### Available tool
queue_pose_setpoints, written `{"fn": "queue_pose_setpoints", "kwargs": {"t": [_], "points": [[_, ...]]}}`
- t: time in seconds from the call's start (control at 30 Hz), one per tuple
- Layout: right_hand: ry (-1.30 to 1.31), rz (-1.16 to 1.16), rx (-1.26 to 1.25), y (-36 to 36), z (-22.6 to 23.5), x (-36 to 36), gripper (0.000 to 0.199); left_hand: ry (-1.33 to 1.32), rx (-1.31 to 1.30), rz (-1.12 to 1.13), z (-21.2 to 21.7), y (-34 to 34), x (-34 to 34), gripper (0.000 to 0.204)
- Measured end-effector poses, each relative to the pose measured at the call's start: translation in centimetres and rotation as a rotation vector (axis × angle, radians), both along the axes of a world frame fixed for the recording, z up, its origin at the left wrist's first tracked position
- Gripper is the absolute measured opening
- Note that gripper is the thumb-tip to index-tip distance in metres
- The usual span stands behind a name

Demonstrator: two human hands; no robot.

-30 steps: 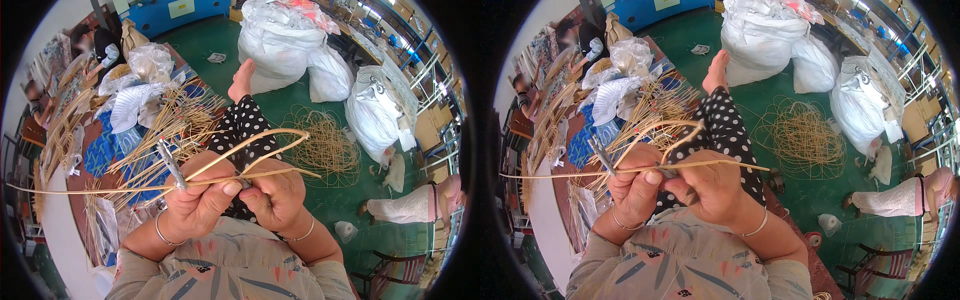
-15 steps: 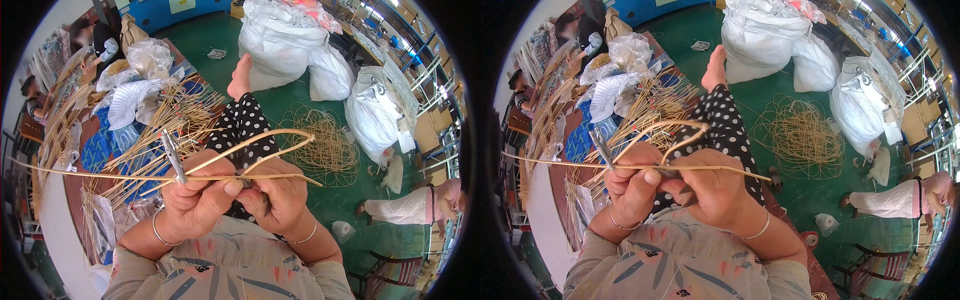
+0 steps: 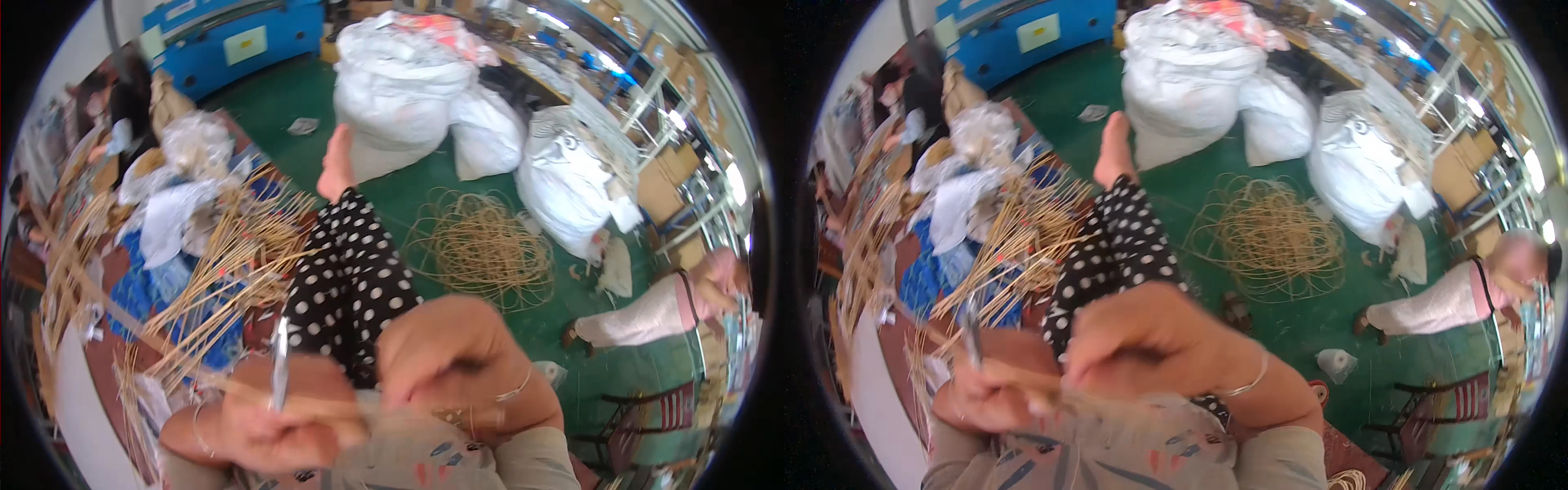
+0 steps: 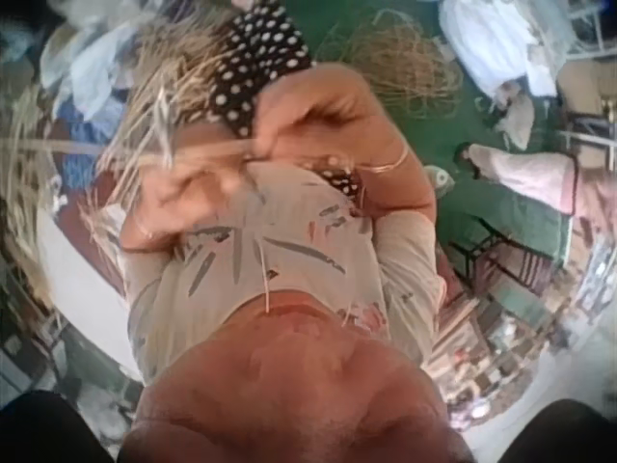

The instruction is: The person sits on the floor and weaves thin bamboo strips together using a red-handled tool to secure the structure. They repeatedly wrap a thin string around the bamboo frame and pull it tight to bind the pieces.

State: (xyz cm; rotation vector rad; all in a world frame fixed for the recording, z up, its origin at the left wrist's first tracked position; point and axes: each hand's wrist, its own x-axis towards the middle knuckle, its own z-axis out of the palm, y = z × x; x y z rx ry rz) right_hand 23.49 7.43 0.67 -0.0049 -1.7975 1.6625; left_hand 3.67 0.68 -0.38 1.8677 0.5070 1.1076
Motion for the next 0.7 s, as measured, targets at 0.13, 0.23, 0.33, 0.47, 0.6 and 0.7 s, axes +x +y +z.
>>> {"fn": "queue_pose_setpoints", "kwargs": {"t": [0.13, 0.23, 0.33, 0.47, 0.6, 0.7], "points": [[0.158, 0.396, -0.034, -1.5, 1.8, -1.1, 0.021, 0.027, 0.151, -0.202, 1.7, -0.6, 0.7, 0.016], [0.094, 0.555, -0.142, -2.0, 2.1, -0.5, 0.024, -0.143, 0.102, -0.210, -0.4, -1.9, 2.0, 0.023], [0.189, 0.663, -0.206, -2.2, 2.9, -0.7, 0.018, -0.194, 0.024, -0.268, 0.9, -2.0, 2.3, 0.025], [0.220, 0.758, 0.024, -1.4, 2.4, -1.5, 0.014, -0.203, 0.046, -0.282, 1.0, -1.6, 2.3, 0.024], [0.379, 0.442, 0.333, 0.0, 1.8, -1.1, 0.014, -0.227, 0.141, -0.243, 0.4, -0.5, 2.3, 0.019], [0.270, -0.158, 0.734, -0.1, 2.9, -0.1, 0.014, -0.163, 0.134, -0.177, 1.0, -0.7, 2.4, 0.015]]}}
